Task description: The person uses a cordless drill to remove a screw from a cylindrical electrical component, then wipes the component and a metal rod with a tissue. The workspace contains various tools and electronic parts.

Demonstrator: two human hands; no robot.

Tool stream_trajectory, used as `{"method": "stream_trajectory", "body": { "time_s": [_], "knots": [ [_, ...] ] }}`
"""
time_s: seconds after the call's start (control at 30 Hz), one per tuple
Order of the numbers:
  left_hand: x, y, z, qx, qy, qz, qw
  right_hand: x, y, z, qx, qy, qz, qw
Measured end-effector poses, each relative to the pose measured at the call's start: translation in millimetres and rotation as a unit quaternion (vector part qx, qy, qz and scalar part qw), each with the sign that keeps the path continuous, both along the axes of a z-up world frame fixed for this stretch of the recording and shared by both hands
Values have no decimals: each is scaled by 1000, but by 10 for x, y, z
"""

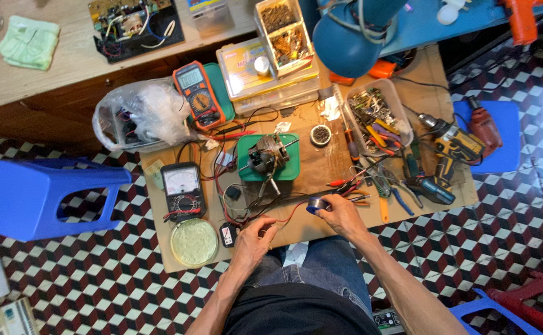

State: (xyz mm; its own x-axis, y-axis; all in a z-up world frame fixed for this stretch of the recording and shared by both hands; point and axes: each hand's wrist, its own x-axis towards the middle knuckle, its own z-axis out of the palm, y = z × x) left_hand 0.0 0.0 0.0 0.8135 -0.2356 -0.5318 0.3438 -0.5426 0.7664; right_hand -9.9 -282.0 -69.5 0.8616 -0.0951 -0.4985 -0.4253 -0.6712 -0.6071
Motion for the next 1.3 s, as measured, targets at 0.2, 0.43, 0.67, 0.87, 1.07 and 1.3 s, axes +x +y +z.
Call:
{"method": "stream_trajectory", "body": {
  "time_s": [0.2, 0.43, 0.67, 0.87, 1.07, 1.3],
  "knots": [
    [-8, -463, -255, -34, 31, 1, 999, 456, -1049, 500, 338, -26, -340, 877],
    [-153, -805, -196, -45, 34, 41, 998, 1761, -2103, -301, 485, -1, -454, 748],
    [-302, -1181, -221, -38, 70, 157, 984, 2054, -2202, -763, 316, -61, -347, 881],
    [-45, -1468, -147, -68, 34, 239, 968, 896, -3067, -254, 225, -214, -409, 858],
    [160, -1580, -40, -147, 12, 295, 944, -82, -3358, -698, 123, -99, -506, 848],
    [111, -1876, -170, -112, 68, 253, 959, 53, -3038, -713, -4, 35, -413, 910]
  ]
}}
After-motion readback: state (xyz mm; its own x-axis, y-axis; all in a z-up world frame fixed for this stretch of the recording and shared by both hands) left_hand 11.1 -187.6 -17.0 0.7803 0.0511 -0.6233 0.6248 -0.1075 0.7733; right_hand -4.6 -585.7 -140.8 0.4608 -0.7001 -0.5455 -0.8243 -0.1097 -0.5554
